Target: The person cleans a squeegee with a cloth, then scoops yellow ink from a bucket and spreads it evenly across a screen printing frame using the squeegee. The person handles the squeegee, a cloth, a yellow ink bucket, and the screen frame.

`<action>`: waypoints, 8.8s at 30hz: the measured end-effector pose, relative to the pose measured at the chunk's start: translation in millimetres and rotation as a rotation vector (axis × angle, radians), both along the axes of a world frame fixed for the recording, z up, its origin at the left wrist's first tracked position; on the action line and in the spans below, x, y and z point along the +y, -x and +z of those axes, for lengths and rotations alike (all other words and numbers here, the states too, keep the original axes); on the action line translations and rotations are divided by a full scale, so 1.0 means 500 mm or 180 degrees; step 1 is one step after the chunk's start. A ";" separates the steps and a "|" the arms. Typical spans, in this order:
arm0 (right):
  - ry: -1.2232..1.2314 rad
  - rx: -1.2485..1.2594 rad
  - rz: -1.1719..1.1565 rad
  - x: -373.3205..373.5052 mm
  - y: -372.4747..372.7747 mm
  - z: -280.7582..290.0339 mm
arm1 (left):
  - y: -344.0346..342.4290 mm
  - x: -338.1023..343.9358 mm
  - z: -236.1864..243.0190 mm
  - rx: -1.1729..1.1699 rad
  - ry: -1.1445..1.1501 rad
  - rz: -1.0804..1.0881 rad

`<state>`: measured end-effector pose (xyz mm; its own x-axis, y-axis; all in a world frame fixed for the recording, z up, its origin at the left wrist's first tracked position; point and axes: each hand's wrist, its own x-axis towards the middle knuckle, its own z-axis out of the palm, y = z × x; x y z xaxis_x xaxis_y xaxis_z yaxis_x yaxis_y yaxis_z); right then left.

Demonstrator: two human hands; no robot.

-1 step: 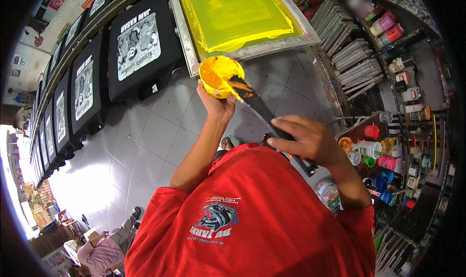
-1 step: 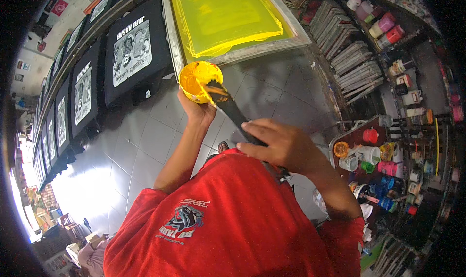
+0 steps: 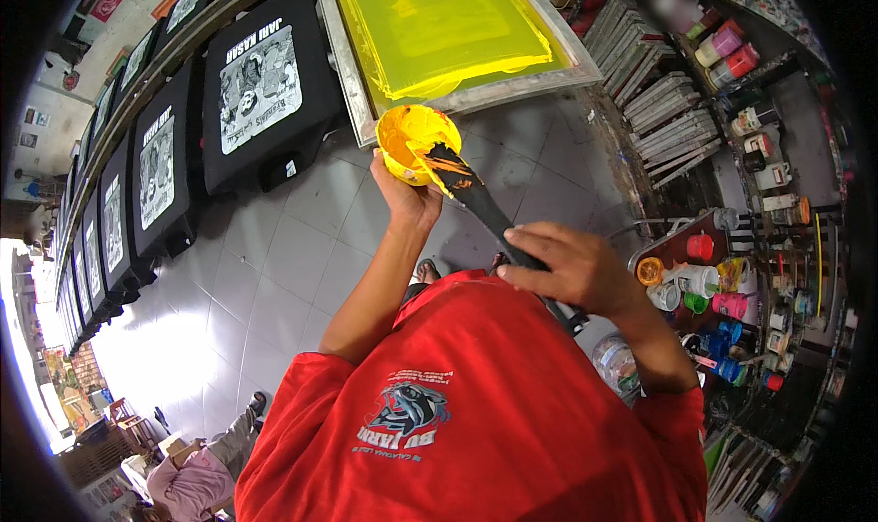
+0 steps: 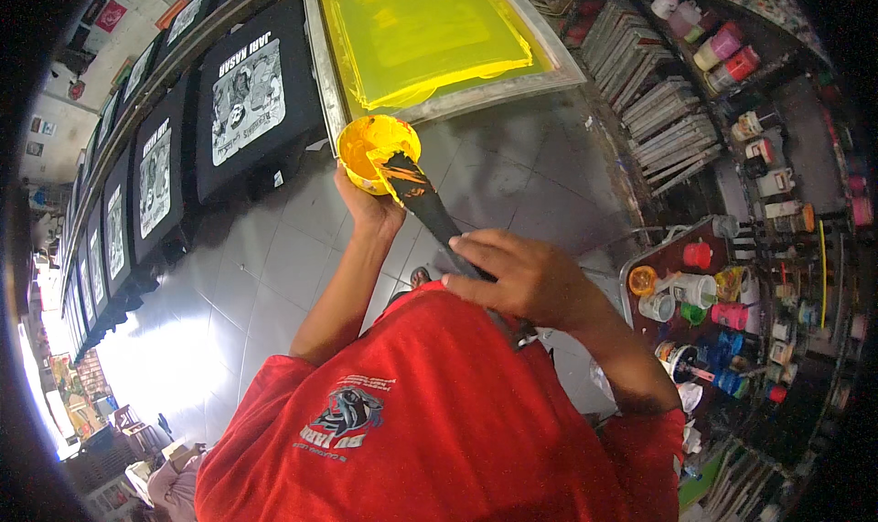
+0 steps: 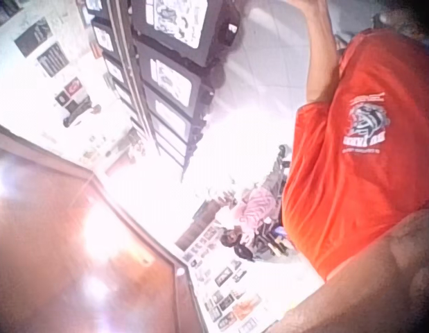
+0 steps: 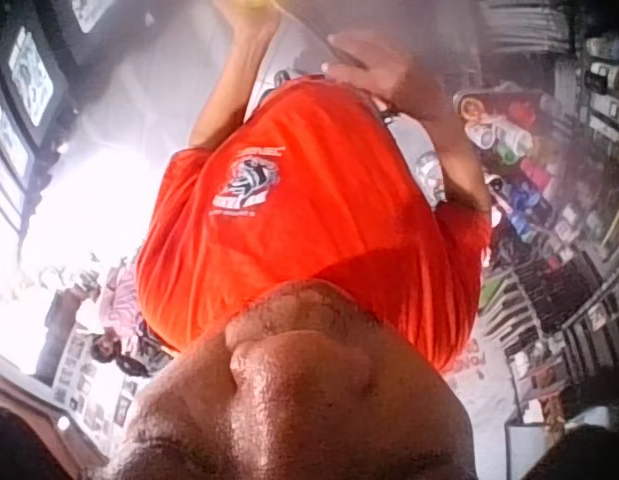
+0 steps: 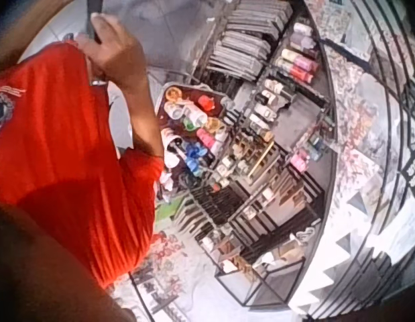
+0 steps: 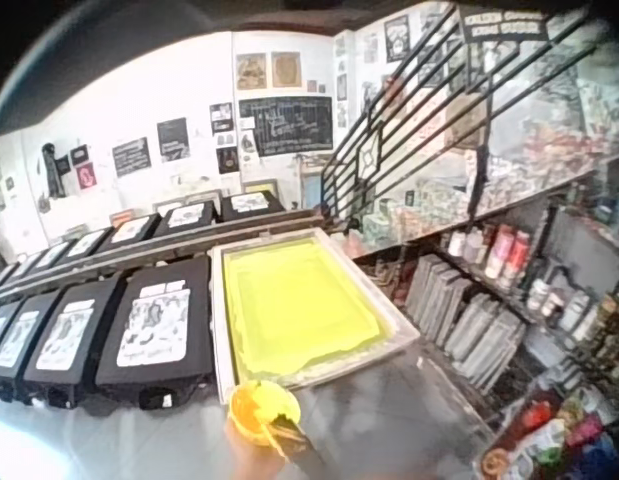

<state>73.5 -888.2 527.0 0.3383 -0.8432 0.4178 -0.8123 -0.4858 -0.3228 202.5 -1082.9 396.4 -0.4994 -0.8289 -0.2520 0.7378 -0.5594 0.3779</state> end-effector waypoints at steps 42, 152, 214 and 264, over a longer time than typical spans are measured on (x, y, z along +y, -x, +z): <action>-0.0492 -0.0960 0.0221 -0.076 0.039 0.022 | -0.048 0.032 -0.110 -0.0025 0.0121 -0.0928; -0.0488 -0.1405 0.0531 -0.135 0.016 0.000 | -0.129 -0.010 -0.126 -0.0368 0.0610 -0.0123; -0.0945 -0.4817 0.0667 -0.212 -0.159 0.014 | -0.118 0.085 -0.201 0.1669 0.0339 -0.1059; -0.0007 -0.5358 0.0058 -0.199 -0.111 0.000 | -0.113 0.085 -0.129 -0.0405 0.0684 -0.0591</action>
